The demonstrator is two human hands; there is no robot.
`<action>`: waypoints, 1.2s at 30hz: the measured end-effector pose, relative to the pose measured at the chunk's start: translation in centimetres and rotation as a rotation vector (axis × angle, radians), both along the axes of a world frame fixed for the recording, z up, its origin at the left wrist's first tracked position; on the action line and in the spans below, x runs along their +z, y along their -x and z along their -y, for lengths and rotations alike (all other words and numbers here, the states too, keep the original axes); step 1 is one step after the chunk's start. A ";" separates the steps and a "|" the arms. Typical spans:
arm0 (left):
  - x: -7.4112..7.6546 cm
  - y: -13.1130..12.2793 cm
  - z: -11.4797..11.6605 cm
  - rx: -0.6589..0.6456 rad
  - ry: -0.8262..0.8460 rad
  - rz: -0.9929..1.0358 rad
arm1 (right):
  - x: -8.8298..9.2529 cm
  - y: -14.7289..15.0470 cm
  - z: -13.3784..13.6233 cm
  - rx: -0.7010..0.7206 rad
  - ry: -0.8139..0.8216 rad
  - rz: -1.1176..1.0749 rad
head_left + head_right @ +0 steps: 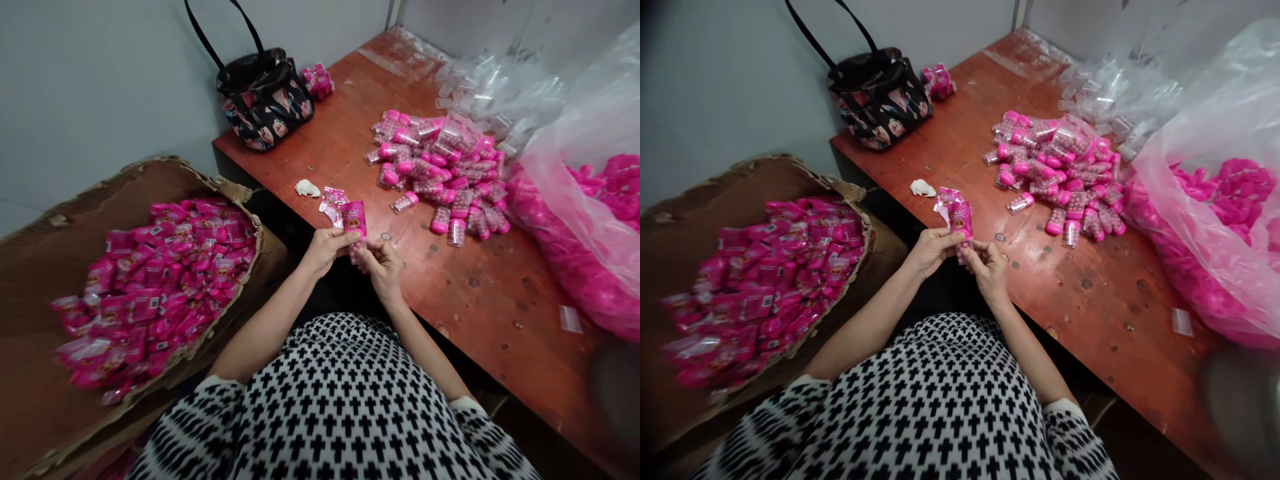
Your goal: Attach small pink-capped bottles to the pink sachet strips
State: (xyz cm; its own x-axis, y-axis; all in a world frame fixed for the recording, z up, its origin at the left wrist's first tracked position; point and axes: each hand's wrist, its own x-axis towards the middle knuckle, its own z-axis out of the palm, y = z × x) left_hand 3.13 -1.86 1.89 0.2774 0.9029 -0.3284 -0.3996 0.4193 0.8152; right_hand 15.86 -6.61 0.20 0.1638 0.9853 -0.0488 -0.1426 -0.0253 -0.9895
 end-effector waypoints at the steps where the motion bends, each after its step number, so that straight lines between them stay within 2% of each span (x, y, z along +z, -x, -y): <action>1: 0.0 -0.2 0.1 0.032 -0.005 -0.016 | 0.0 0.0 0.0 -0.007 -0.011 0.014; 4: 0.2 -0.9 0.8 0.136 0.003 -0.035 | 0.1 -0.1 -0.2 0.014 0.039 -0.039; 7: 0.4 -1.4 1.6 0.182 0.014 -0.026 | 0.1 -0.3 -0.2 0.021 0.101 -0.116; 9: 0.4 -1.5 1.9 0.183 0.020 0.017 | 0.1 -0.2 -0.1 0.000 0.084 -0.102; 13: 0.1 -1.4 2.0 0.170 0.097 0.175 | -0.5 -0.1 0.2 -0.031 -0.050 0.028; 18: -0.1 -1.4 1.6 0.157 0.136 0.166 | -1.0 -0.2 0.5 -0.011 -0.079 0.130; 25: 0.3 -1.7 2.4 0.149 0.056 0.039 | -0.1 0.1 0.5 -0.044 0.043 -0.105; 31: -0.1 -1.9 3.3 0.123 0.057 0.115 | 0.2 0.1 0.6 -0.097 0.015 -0.056; 36: -0.1 -1.1 2.8 0.143 0.125 0.206 | 0.5 0.1 1.0 0.066 0.011 -0.121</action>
State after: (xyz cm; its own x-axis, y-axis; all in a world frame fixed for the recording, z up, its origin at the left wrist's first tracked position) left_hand 4.24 -4.68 1.80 0.2224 0.8938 -0.3895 -0.6138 0.4387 0.6564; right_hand 15.75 -7.56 0.73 0.0912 0.9930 -0.0754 -0.2582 -0.0495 -0.9648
